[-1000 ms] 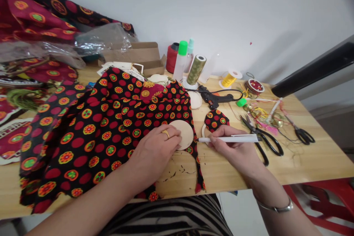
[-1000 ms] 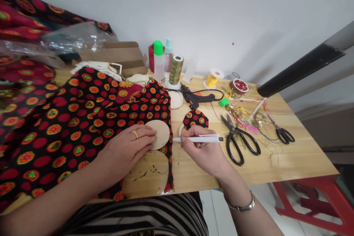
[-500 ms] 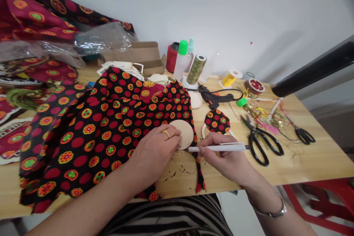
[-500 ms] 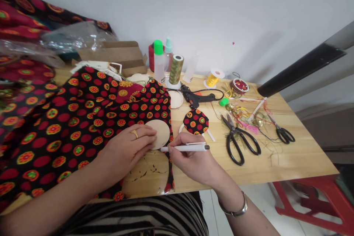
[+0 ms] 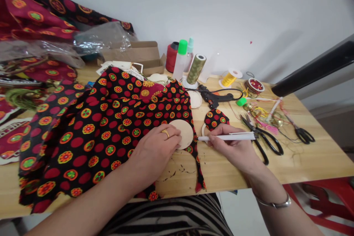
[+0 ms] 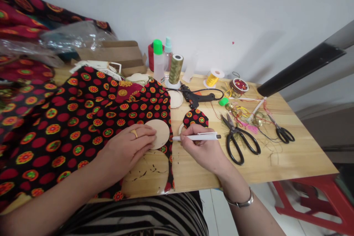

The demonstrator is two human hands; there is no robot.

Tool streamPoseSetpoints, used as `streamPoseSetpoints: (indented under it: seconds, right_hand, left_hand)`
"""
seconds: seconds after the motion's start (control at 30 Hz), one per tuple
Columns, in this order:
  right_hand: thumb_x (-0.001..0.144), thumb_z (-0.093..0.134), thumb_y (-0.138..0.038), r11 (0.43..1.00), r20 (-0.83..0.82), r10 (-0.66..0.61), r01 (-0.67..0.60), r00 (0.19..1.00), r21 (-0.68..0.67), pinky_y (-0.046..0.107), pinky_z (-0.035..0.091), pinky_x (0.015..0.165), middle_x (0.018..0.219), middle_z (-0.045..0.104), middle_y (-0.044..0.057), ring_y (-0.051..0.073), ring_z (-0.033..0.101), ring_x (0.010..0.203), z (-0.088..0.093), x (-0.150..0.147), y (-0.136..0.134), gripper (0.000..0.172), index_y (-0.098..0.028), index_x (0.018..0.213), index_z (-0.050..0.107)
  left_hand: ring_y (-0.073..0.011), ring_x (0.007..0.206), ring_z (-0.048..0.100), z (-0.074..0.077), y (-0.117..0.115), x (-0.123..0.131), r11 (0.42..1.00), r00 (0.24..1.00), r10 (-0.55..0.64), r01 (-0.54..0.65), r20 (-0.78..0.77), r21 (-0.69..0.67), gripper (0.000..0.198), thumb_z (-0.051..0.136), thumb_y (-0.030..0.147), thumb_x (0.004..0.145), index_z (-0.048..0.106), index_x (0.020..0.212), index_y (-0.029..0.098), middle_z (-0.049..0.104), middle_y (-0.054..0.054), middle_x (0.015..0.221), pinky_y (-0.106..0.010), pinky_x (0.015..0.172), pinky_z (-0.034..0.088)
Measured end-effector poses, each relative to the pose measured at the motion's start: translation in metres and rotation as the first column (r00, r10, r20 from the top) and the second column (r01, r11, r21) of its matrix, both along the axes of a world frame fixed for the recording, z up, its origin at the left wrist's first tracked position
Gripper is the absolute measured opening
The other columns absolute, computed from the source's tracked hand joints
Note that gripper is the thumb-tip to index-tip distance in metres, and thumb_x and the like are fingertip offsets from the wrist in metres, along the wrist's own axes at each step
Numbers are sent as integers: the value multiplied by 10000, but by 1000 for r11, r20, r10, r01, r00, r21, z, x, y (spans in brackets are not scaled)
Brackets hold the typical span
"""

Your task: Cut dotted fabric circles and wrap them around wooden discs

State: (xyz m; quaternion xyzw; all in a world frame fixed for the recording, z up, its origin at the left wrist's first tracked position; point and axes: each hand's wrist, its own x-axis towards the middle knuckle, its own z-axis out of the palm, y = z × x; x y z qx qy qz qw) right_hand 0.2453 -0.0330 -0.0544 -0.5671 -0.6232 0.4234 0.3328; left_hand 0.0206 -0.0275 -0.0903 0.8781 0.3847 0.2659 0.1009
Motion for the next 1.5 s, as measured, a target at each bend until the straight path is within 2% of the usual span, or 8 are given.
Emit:
streamPoseSetpoints:
  seconds: [0.27,0.47,0.67,0.87,1.1,1.37,1.5]
  right_hand:
    - [777,584,-164,989,23,145,-145,989,7,185,287,411,567,558,-20,72,399,476,3,-13,-13,106,-158,678,622]
    - [789,594,-164,984,16,178,-178,984,23,182,342,450,606,605,-7,81,462,518,0,-18,-13,98,-160,701,636]
    - [769,593,-176,988,25,155,-156,988,9,184,299,419,569,561,-18,73,411,486,-1,-14,-10,104,-151,674,625]
    - [768,590,-245,995,25,87,-86,996,-51,199,268,410,547,532,-15,77,372,467,-1,-6,-6,142,-146,671,620]
    - [746,611,-272,998,-46,45,-47,998,-45,216,334,451,557,562,0,100,441,502,6,-4,-7,147,-162,651,593]
    - [767,598,-261,993,9,90,-89,996,-78,212,255,422,548,519,-13,81,357,474,1,-4,-8,156,-147,663,615]
    - [767,599,-212,993,22,117,-116,993,-31,206,249,410,550,513,-21,76,349,469,5,-6,-10,110,-149,681,626]
  left_hand:
    - [-192,969,603,-3,0,0,1000,1000,-6,6,0,-12,164,507,129,891,660,936,166,689,-42,999,-384,919,498]
    - [-197,957,607,-3,0,-1,1000,1000,-9,9,-12,-2,162,512,124,888,662,942,150,692,-51,980,-385,914,503]
    - [-192,963,605,-4,0,-1,1000,1000,-9,10,-17,25,170,510,119,885,666,947,143,694,-58,962,-366,928,498]
    - [-184,983,600,-2,-1,-1,1000,1000,-16,16,-5,-13,178,499,140,896,665,955,163,693,-45,1010,-362,928,496]
    - [-178,963,610,0,-1,0,1000,1000,-8,8,-3,23,173,494,130,895,659,931,169,703,-35,997,-355,932,494]
    - [-175,931,619,0,0,1,998,1000,-14,15,-26,59,168,501,111,889,663,921,146,708,-44,959,-343,937,491]
    - [-173,945,614,-1,0,1,999,1000,-12,14,-26,47,168,501,119,892,661,926,157,704,-39,968,-344,937,494]
